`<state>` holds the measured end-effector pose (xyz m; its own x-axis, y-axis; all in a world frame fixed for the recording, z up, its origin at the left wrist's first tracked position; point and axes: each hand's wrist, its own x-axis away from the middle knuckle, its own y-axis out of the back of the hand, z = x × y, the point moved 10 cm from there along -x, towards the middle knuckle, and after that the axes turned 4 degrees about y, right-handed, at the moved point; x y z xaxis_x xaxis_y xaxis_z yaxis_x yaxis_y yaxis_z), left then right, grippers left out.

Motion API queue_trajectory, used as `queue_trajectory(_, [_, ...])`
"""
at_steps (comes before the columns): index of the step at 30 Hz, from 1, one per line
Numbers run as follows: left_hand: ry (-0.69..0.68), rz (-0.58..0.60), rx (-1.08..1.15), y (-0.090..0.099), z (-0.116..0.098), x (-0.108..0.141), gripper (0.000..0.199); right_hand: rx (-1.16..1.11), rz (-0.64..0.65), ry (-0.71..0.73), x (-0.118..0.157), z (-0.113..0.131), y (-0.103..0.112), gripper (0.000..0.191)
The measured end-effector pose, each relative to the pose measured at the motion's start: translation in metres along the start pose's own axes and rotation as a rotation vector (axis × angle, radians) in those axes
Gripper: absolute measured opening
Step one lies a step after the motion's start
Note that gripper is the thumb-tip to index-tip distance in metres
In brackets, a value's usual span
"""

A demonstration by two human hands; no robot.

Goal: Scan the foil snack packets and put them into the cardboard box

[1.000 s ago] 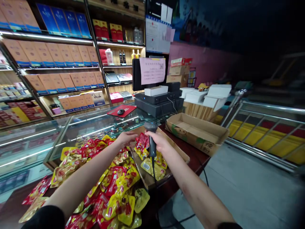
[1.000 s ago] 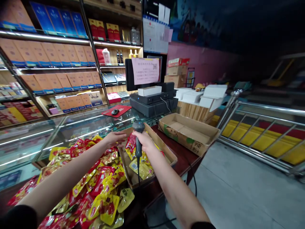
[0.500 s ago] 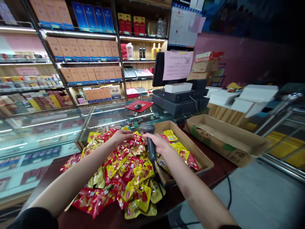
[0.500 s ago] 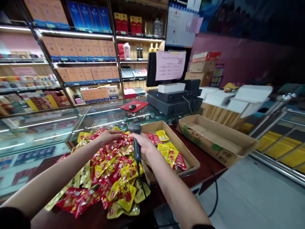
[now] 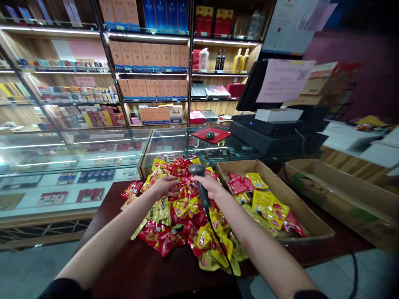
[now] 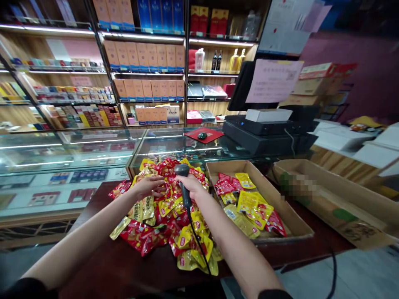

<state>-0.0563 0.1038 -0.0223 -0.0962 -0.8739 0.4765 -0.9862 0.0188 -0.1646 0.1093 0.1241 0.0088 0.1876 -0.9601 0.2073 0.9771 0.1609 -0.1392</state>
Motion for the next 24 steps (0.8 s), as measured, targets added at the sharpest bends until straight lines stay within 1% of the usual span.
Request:
queue_trajectory(4, [0.046, 0.020, 0.092, -0.012, 0.014, -0.002, 0.044, 0.002, -0.027, -0.053, -0.010, -0.013, -0.001, 0.015])
queue_trajectory(8, [0.025, 0.045, 0.114, -0.019, 0.018, -0.008, 0.038, -0.039, -0.021, -0.068, -0.014, -0.017, -0.002, 0.015])
queue_trajectory(10, [0.023, 0.060, 0.102, -0.018, 0.020, -0.010, 0.037, -0.062, -0.018, -0.087, -0.015, -0.019, -0.001, 0.015])
queue_trajectory(13, [0.033, 0.050, 0.079, -0.012, 0.023, -0.011, 0.040, -0.095, -0.010, -0.121, -0.014, -0.022, 0.002, 0.012])
queue_trajectory(15, [0.026, 0.049, 0.065, -0.008, 0.022, -0.010, 0.041, -0.115, 0.001, -0.140, -0.013, -0.022, 0.003, 0.010])
queue_trajectory(18, [0.014, 0.068, 0.042, -0.008, 0.019, -0.008, 0.042, -0.142, 0.034, -0.169, -0.009, -0.021, 0.001, 0.008])
queue_trajectory(21, [-0.014, 0.102, 0.012, -0.013, 0.013, -0.003, 0.044, -0.194, 0.104, -0.204, -0.002, -0.017, -0.008, 0.005])
queue_trajectory(24, [-0.045, 0.148, -0.015, -0.024, 0.007, 0.000, 0.041, -0.258, 0.176, -0.224, 0.007, -0.012, -0.021, 0.007])
